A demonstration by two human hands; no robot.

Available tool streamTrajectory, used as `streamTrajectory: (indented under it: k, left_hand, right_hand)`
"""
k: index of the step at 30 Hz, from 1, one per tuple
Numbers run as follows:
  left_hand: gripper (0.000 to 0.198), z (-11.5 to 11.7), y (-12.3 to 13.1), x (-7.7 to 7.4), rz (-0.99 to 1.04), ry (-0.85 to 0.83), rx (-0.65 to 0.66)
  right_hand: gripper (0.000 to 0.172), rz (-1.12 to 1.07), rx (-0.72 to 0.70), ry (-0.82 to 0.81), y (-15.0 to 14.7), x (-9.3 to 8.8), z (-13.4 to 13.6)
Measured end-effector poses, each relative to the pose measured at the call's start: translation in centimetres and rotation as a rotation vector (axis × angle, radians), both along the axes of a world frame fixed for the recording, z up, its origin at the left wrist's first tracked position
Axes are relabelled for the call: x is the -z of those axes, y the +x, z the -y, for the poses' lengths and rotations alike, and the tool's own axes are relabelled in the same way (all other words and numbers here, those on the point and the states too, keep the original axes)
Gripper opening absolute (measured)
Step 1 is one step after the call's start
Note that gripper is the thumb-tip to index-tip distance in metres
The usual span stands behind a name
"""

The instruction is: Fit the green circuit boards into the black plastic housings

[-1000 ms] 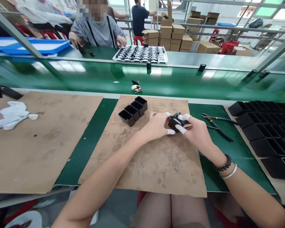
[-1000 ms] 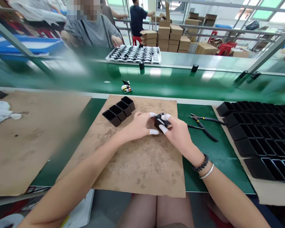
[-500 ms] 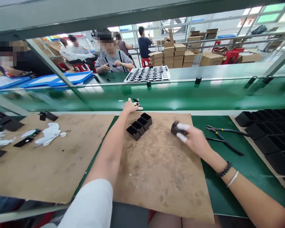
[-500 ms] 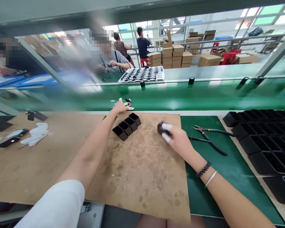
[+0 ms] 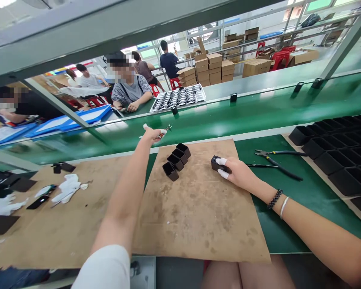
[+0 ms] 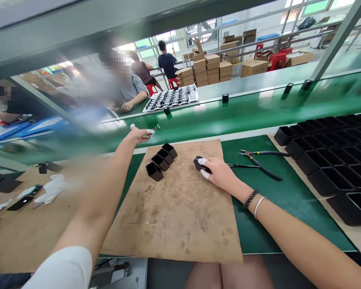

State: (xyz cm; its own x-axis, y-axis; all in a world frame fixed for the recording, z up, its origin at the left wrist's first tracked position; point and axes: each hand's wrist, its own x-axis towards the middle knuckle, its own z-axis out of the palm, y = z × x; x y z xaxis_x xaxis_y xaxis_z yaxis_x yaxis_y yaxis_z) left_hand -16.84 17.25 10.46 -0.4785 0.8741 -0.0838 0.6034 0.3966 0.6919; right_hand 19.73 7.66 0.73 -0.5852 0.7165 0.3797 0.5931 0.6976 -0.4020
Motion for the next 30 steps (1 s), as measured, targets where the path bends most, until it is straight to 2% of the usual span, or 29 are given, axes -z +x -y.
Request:
streamTrajectory:
  k: [2,3,5,7,9,12,15,17,19,21,23,26,28,30]
  left_hand:
    - [0.126,1.4,1.7,-0.9,0.033,0.1,0.003]
    - [0.121,2.2,3.0,-1.0,0.035,0.207,0.014]
    - [0.111,4.1,6.4,-0.5,-0.01,0.384,0.136]
    - [0.096,5.7,10.2,0.9,-0.035,0.438,0.258]
    - [0.092,6.8,13.6,3.0,-0.033,0.455,0.358]
    - [0.096,7.4,16.5,6.0,-0.022,0.315,0.483]
    - [0.096,8.3,16.9,7.3,-0.004,0.237,0.488]
    - [0.09,9.8,16.4,7.3,-0.005,0.339,0.468]
    - [0.083,11.9,16.0,7.2,0.031,0.439,0.478]
    - [0.084,13.9,15.9,7.3,0.118,0.445,0.513]
    - [0.084,15.2,15.9,7.6,0.205,0.434,0.54]
    - [0.072,15.5,15.8,8.4,0.268,0.422,0.622]
    - [0.058,14.9,15.5,8.8,0.292,0.39,0.66]
    - [0.049,14.3,15.3,9.0,0.335,0.36,0.645]
  right_hand:
    - [0.022,-0.038,-0.02,0.016,0.1,-0.4,0.0]
    - [0.024,-0.077,-0.014,0.036,0.1,-0.6,0.1]
    - [0.029,-0.146,0.017,0.074,0.2,-0.7,0.2]
    - [0.028,-0.118,0.042,0.057,0.1,-0.6,0.3]
    - [0.023,-0.023,0.033,0.006,0.2,-0.4,0.3]
    - [0.023,0.012,-0.029,-0.017,0.5,-0.3,0.1]
    - [0.028,-0.057,-0.146,0.026,0.9,-0.6,0.1]
    - [0.027,-0.174,-0.212,0.083,1.0,-0.8,0.2]
    - [0.027,-0.325,-0.219,0.112,0.9,-0.8,0.3]
    - [0.028,-0.365,-0.186,0.053,0.6,-0.5,0.5]
    - [0.03,-0.26,-0.163,-0.069,0.3,-0.1,0.5]
    - [0.029,-0.137,-0.146,-0.187,0.1,0.1,0.4]
    - [0.028,-0.17,-0.139,-0.211,0.2,0.1,0.5]
    - [0.026,-0.256,-0.134,-0.262,0.2,-0.2,0.6]
